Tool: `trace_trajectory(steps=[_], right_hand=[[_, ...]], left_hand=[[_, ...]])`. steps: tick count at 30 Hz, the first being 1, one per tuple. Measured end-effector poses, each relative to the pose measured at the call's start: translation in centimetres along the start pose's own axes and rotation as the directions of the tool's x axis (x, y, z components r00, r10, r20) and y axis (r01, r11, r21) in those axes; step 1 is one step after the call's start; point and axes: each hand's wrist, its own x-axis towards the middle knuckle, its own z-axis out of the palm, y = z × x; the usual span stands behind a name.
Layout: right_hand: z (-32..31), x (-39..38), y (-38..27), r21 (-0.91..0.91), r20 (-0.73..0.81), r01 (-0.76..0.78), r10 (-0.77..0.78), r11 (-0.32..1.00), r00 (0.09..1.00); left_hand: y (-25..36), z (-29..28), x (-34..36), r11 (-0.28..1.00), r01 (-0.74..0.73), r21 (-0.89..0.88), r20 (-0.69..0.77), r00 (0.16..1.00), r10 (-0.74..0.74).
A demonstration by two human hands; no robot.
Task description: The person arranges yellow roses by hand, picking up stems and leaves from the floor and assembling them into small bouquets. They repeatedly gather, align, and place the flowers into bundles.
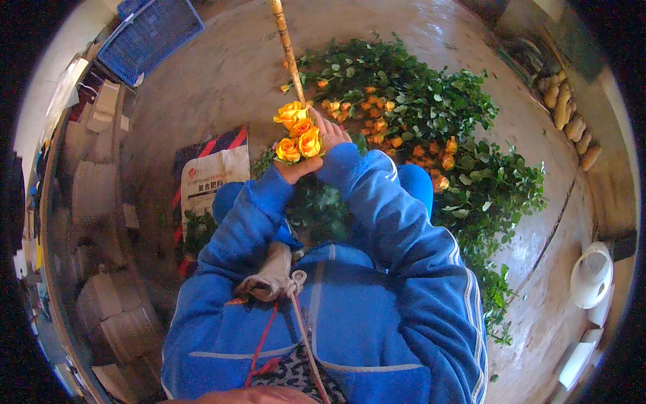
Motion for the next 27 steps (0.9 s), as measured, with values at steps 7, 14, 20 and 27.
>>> trace_trajectory(steps=[7, 14, 20, 27], right_hand=[[-2.0, 1.0, -0.4, -0.225, 0.245, 0.034, 0.022, 0.974, 0.969], [-1.2, 1.8, 0.7, -0.164, 0.004, 0.175, -0.177, 0.971, 0.984], [-0.9, 1.8, 0.4, 0.209, 0.041, 0.095, -0.106, 0.973, 0.994], [1.3, 1.4, -1.0, 0.587, 0.070, -0.027, -0.018, 0.809, 0.997]], left_hand=[[-0.6, -1.8, 0.2, 0.993, -0.004, 0.118, 0.076, 0.997, -0.005], [-1.4, -1.8, 0.3, 0.968, -0.160, 0.193, -0.001, 0.987, 0.163], [-3.2, -1.2, 0.0, 0.991, -0.109, 0.078, -0.123, 0.985, 0.118], [-5.7, -0.2, 2.3, 0.920, -0.370, -0.126, -0.431, 0.856, 0.285]])
